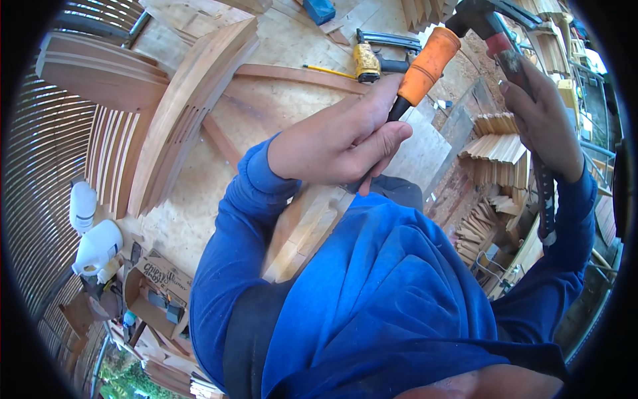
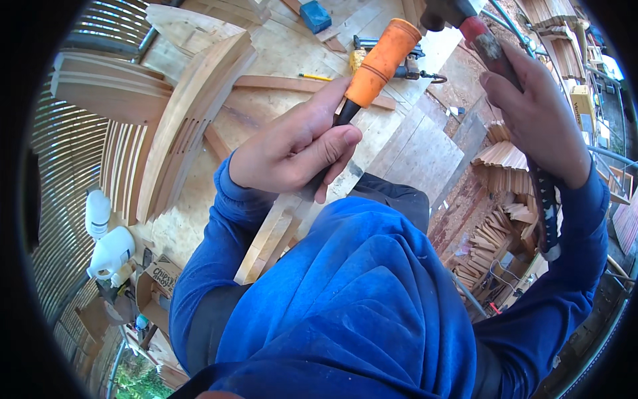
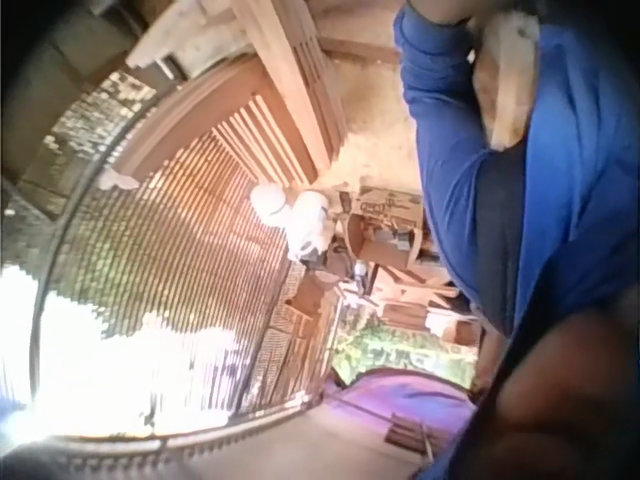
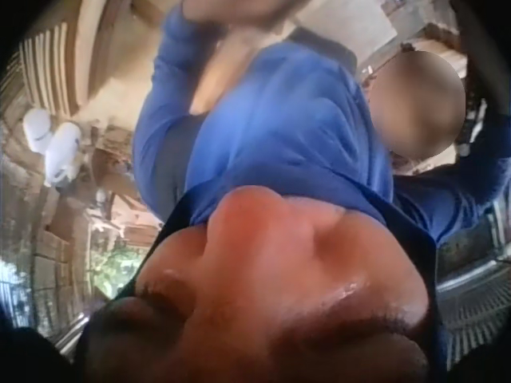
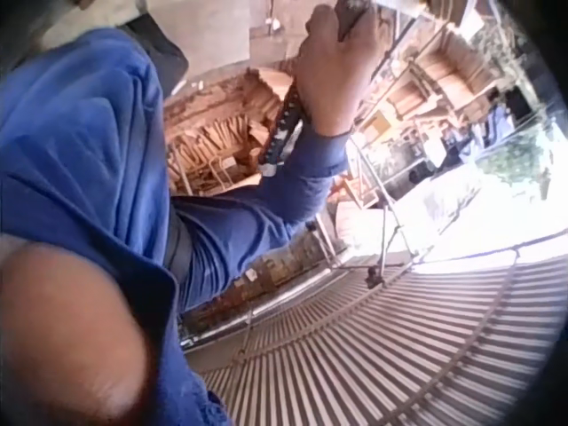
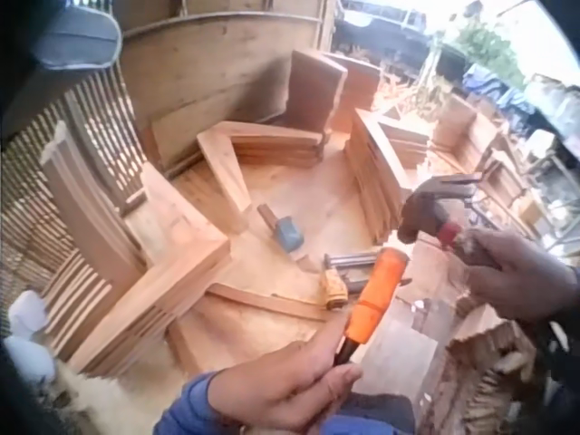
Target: Refining wood joints with a chisel and hammer, then assembling the frame with a nail gun.
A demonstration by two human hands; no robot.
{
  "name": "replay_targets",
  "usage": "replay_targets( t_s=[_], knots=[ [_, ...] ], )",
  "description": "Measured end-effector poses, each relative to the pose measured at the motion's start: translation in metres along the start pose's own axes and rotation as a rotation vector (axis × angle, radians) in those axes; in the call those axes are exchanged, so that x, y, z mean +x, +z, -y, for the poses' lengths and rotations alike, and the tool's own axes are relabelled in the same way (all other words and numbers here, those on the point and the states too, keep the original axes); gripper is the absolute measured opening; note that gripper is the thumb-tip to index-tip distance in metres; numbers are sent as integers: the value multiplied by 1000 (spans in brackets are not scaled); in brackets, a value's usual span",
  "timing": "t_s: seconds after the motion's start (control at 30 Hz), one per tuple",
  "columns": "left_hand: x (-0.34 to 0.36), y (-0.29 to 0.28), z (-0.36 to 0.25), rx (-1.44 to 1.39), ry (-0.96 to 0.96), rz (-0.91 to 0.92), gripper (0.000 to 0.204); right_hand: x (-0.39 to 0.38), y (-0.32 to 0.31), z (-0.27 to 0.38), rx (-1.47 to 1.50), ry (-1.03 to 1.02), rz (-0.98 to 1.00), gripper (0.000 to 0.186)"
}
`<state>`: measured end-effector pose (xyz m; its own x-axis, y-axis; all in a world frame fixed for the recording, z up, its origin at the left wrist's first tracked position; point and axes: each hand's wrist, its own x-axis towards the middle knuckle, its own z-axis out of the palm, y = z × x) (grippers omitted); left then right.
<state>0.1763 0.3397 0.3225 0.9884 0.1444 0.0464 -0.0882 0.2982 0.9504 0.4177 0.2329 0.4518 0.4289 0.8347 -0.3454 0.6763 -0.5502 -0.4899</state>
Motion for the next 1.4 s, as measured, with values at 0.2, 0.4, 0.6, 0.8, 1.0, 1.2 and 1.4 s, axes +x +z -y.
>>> replay_targets(
  t_s=[0.2, 0.4, 0.6, 0.8, 1.0, 1.2, 1.4],
  knots=[
    [1, -5, -4, 38, 13, 38, 30, 4, -2, -19, 40, -70, 137, 41],
    [2, -5, -1, 50, 70, 35, 30, 1, 3, -23, -9, -187, 43, 43],
    [-3, 5, 1, -36, 93, -81, 61, -2, -13, -44, -19, -127, -56, 52],
    [-4, 8, 7, 27, 182, -204, 56, -13, -21, -29, 155, 69, -48, 49],
    [-4, 8, 6, -34, 144, -217, 57, -24, -16, -30, 75, 44, 1, 49],
    [-3, 5, 7, 151, 174, -203, 59, -24, -14, -35, 71, -1, 4, 51],
    [-1, 5, 10, 110, 201, -112, 59, -15, -12, -15, 22, -32, 24, 48]
  ],
)
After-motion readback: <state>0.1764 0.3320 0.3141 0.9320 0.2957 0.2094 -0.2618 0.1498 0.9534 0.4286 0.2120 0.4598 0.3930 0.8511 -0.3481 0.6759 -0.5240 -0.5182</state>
